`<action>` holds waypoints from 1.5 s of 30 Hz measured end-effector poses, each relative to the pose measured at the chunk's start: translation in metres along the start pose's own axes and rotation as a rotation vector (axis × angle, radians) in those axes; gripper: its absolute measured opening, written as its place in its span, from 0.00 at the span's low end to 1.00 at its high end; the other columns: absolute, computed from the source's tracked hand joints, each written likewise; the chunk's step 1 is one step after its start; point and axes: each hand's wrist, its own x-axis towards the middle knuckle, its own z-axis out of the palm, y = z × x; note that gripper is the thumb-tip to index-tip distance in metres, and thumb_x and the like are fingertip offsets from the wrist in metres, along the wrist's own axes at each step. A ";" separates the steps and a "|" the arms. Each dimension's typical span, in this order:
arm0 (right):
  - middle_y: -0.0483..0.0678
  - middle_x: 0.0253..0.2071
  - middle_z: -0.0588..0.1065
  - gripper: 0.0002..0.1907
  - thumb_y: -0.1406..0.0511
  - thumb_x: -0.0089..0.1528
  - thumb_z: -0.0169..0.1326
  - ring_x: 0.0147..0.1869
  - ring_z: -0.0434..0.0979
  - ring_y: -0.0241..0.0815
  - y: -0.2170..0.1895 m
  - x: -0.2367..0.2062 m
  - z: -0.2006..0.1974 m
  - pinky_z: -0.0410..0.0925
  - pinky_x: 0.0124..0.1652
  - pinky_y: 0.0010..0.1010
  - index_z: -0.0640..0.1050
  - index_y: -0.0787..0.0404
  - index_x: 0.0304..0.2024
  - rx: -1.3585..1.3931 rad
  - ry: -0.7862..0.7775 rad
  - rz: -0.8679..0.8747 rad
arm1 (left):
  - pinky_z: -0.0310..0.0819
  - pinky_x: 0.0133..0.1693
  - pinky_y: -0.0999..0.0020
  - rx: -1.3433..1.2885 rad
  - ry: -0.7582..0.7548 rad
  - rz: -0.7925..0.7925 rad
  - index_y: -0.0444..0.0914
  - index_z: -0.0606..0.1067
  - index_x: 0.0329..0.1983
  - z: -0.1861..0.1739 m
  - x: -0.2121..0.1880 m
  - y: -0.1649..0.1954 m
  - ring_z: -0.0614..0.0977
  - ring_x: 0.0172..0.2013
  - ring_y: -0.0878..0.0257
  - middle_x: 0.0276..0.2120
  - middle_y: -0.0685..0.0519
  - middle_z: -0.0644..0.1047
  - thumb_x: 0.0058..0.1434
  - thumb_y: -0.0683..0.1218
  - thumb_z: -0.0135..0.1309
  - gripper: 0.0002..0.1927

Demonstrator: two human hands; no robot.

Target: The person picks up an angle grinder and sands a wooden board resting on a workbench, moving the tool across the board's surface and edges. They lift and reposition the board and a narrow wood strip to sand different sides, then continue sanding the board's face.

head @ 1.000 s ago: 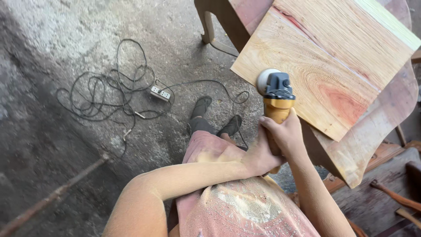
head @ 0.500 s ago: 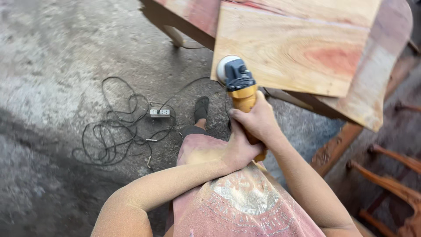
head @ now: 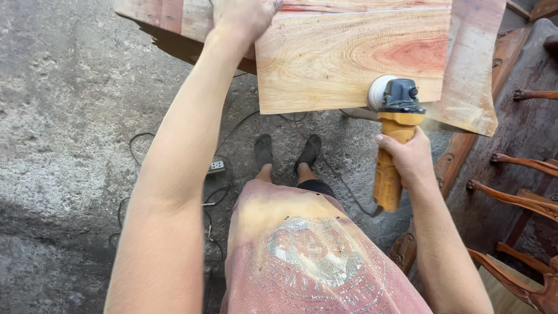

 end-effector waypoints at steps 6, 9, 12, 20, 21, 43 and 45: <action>0.53 0.41 0.79 0.33 0.57 0.48 0.66 0.44 0.83 0.48 -0.032 -0.010 0.072 0.76 0.44 0.41 0.71 0.62 0.51 -0.246 -0.222 -0.107 | 0.70 0.54 0.41 0.394 -0.246 -0.119 0.38 0.79 0.51 0.021 0.042 0.007 0.83 0.45 0.47 0.38 0.43 0.82 0.62 0.71 0.56 0.33; 0.58 0.42 0.80 0.34 0.56 0.49 0.66 0.47 0.83 0.52 -0.033 -0.012 0.088 0.74 0.48 0.42 0.71 0.62 0.53 -0.324 -0.310 -0.153 | 0.73 0.52 0.49 0.340 -0.152 -0.064 0.36 0.80 0.49 0.025 0.048 0.006 0.80 0.48 0.45 0.43 0.40 0.80 0.55 0.71 0.65 0.36; 0.58 0.44 0.80 0.33 0.56 0.50 0.66 0.48 0.83 0.51 -0.025 -0.003 0.062 0.74 0.48 0.40 0.70 0.62 0.52 -0.360 -0.256 -0.079 | 0.73 0.54 0.54 0.186 -0.109 -0.103 0.35 0.77 0.52 0.027 0.044 0.006 0.80 0.50 0.50 0.47 0.42 0.79 0.50 0.67 0.70 0.38; 0.48 0.42 0.77 0.27 0.61 0.51 0.65 0.43 0.80 0.43 0.017 0.024 -0.057 0.75 0.45 0.38 0.73 0.61 0.52 -0.132 0.000 0.032 | 0.70 0.55 0.32 0.192 -0.038 -0.011 0.34 0.75 0.54 0.031 0.048 0.005 0.76 0.58 0.39 0.52 0.39 0.78 0.45 0.65 0.73 0.42; 0.48 0.42 0.78 0.26 0.62 0.53 0.65 0.43 0.80 0.42 0.023 0.029 -0.070 0.75 0.45 0.37 0.73 0.61 0.52 -0.124 0.039 -0.016 | 0.71 0.64 0.40 0.091 -0.157 -0.124 0.33 0.72 0.58 0.033 0.048 0.004 0.78 0.60 0.43 0.55 0.39 0.77 0.51 0.64 0.71 0.42; 0.49 0.42 0.79 0.29 0.61 0.51 0.66 0.42 0.80 0.40 0.025 0.062 -0.071 0.74 0.44 0.34 0.73 0.64 0.51 -0.017 0.009 -0.076 | 0.45 0.59 0.13 0.272 -0.187 -0.128 0.37 0.48 0.79 0.031 0.044 0.018 0.48 0.74 0.38 0.74 0.35 0.54 0.53 0.64 0.71 0.62; 0.48 0.42 0.78 0.26 0.64 0.54 0.65 0.40 0.80 0.40 0.032 0.068 -0.089 0.74 0.42 0.33 0.73 0.66 0.52 0.058 0.062 -0.111 | 0.45 0.58 0.12 0.284 -0.172 -0.123 0.37 0.49 0.78 0.029 0.043 0.021 0.48 0.74 0.39 0.74 0.36 0.54 0.52 0.65 0.71 0.62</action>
